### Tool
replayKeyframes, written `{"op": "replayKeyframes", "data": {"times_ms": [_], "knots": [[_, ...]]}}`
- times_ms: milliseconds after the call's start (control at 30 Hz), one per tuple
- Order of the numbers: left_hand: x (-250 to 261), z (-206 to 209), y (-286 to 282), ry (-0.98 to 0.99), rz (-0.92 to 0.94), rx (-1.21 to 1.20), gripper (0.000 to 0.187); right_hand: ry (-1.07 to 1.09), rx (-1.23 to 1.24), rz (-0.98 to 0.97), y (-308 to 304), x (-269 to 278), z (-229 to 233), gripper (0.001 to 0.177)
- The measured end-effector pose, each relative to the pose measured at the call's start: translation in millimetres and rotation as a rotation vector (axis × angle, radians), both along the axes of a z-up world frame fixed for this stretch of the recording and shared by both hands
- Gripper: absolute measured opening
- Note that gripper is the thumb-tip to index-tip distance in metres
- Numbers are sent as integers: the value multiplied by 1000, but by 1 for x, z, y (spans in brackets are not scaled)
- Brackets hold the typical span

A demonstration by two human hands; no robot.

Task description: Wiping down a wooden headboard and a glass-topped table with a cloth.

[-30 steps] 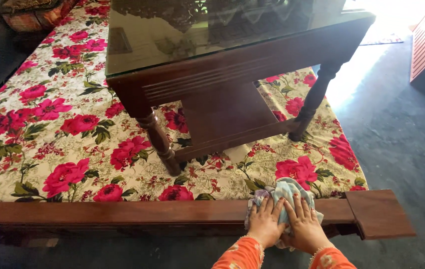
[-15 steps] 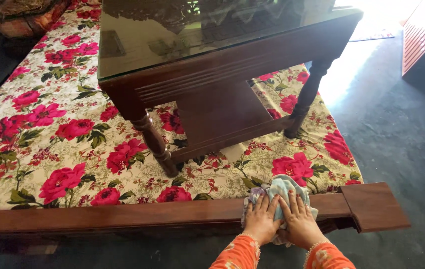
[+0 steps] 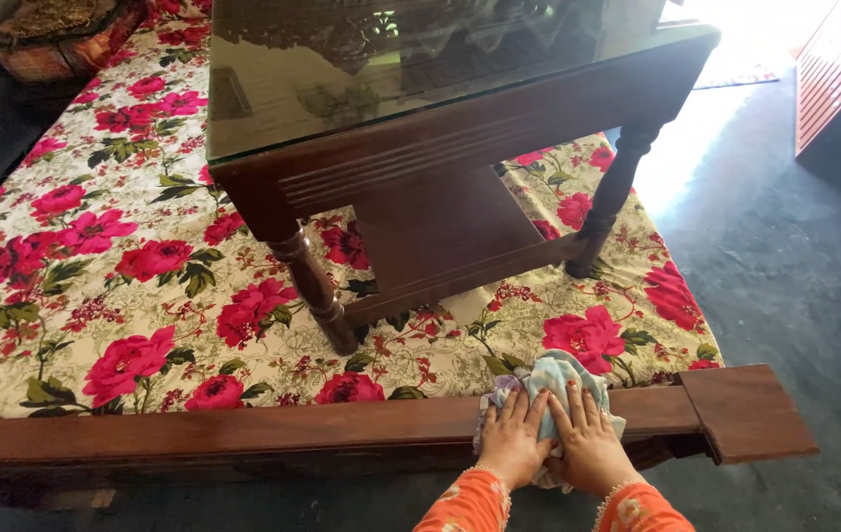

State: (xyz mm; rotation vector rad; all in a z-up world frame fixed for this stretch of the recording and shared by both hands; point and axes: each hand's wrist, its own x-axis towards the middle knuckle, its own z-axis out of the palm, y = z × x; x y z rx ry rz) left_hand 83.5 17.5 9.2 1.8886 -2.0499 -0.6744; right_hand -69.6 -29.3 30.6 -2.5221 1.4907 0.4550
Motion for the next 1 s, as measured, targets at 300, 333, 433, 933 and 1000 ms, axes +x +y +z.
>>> {"op": "replayKeyframes", "data": {"times_ms": [300,333,433,933,1000], "knots": [[14,-6,10,-3,33,-36,86,39,2,30,7,18,4,107],[17,-8,10,-7,36,-52,86,20,-7,36,7,20,2,107],[23,-6,15,-6,44,-56,86,6,-8,40,12,28,7,107],[43,10,25,0,65,23,84,9,18,32,24,51,21,108],[46,10,27,-2,69,25,84,3,19,35,25,53,18,107]]}}
